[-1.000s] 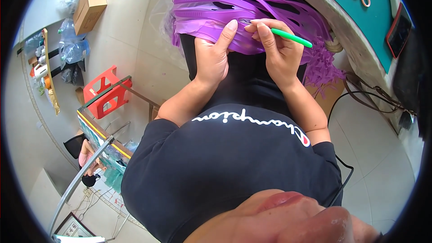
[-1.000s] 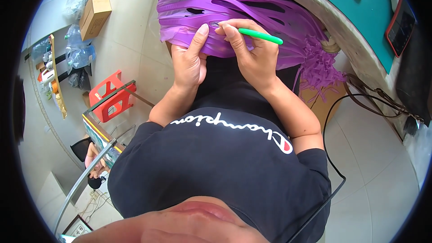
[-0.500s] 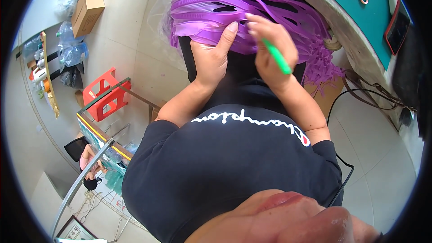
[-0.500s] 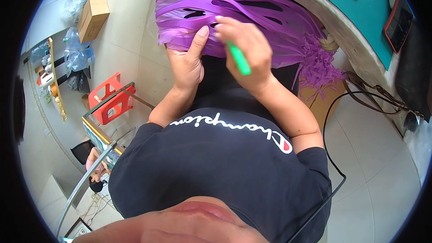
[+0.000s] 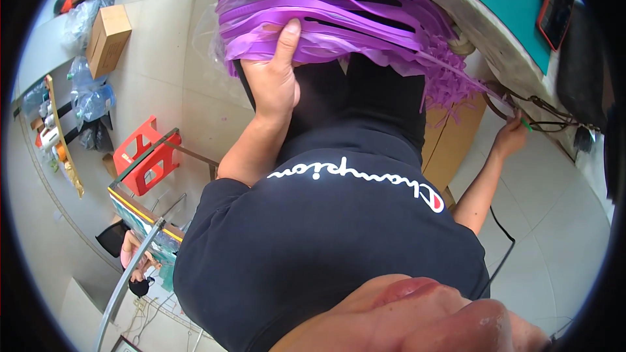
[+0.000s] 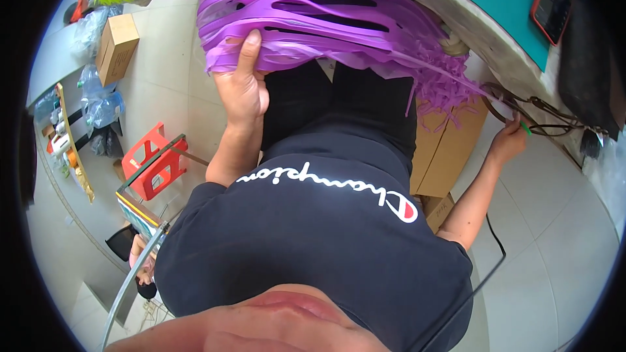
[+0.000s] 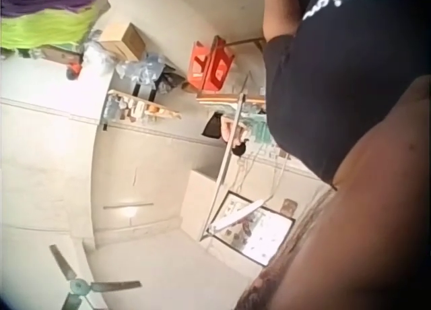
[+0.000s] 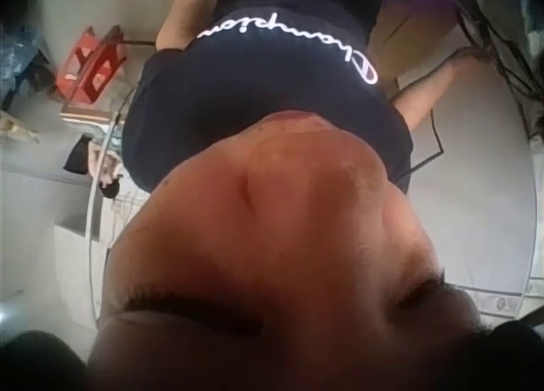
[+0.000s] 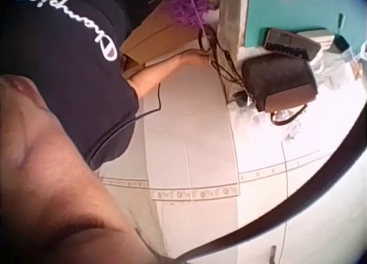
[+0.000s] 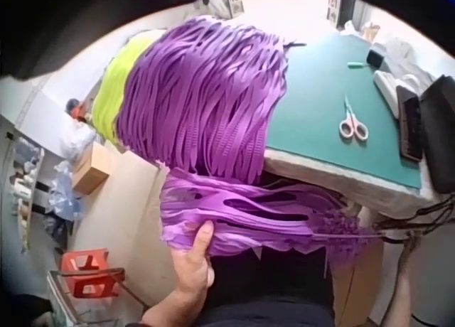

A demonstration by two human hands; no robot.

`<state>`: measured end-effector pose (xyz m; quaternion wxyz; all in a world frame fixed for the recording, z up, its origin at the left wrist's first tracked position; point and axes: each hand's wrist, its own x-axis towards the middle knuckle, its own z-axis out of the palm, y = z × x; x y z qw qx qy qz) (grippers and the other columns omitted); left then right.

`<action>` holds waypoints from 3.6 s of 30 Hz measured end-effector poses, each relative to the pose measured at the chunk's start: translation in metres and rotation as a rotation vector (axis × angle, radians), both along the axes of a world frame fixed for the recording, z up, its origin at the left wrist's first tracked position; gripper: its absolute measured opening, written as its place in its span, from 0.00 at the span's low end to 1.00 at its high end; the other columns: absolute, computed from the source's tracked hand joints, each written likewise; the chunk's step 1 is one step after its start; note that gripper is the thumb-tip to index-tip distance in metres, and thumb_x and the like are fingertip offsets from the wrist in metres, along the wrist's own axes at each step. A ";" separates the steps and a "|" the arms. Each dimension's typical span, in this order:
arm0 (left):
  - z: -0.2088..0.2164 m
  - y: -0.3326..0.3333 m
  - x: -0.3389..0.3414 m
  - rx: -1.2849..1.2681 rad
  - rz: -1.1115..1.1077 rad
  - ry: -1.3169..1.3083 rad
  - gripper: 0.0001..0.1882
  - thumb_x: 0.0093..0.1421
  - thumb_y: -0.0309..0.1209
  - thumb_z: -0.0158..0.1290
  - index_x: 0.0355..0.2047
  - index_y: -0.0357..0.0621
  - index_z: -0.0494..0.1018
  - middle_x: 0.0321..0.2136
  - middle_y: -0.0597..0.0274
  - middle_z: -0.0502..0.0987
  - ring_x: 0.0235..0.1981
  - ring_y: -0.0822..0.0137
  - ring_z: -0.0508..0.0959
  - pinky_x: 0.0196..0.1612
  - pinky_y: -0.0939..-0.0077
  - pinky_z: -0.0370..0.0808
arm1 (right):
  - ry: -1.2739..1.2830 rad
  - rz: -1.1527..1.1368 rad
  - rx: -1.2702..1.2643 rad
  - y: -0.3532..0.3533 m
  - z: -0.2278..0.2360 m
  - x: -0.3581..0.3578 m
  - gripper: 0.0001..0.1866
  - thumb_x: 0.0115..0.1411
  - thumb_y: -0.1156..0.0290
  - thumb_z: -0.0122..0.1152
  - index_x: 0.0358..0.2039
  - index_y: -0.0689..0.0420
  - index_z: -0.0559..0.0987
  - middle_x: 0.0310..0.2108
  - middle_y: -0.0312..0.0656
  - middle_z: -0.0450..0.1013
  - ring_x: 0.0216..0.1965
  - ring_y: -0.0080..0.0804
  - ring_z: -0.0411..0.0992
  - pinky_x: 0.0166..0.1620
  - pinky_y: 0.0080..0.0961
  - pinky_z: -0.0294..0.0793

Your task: Weaving purple plastic strips together using a crochet hook as part of a manufacturing process.

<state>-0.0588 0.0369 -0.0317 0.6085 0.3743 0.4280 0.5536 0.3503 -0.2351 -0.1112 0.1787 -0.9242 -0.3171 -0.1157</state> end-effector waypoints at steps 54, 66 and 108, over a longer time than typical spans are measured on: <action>0.022 -0.025 -0.031 -0.794 -0.330 -0.444 0.25 0.62 0.31 0.49 0.57 0.32 0.61 0.55 0.45 0.68 0.58 0.53 0.67 0.63 0.52 0.60 | 1.344 1.449 0.213 0.187 0.069 -0.243 0.03 0.56 0.76 0.60 0.28 0.62 0.78 0.28 0.44 0.76 0.32 0.38 0.74 0.40 0.30 0.71; 0.046 -0.021 -0.022 -0.854 -0.486 -0.398 0.21 0.64 0.37 0.51 0.53 0.38 0.67 0.48 0.53 0.75 0.52 0.60 0.74 0.58 0.57 0.69 | 0.559 1.558 0.449 0.166 0.104 -0.226 0.08 0.47 0.81 0.64 0.30 0.62 0.78 0.29 0.43 0.74 0.28 0.36 0.72 0.38 0.32 0.69; 0.018 -0.042 -0.001 -0.155 -0.175 0.049 0.16 0.58 0.21 0.56 0.48 0.36 0.71 0.43 0.58 0.76 0.44 0.68 0.76 0.50 0.74 0.72 | 0.589 1.033 0.653 0.206 0.080 -0.267 0.05 0.59 0.77 0.61 0.35 0.64 0.78 0.33 0.45 0.79 0.35 0.32 0.79 0.41 0.20 0.76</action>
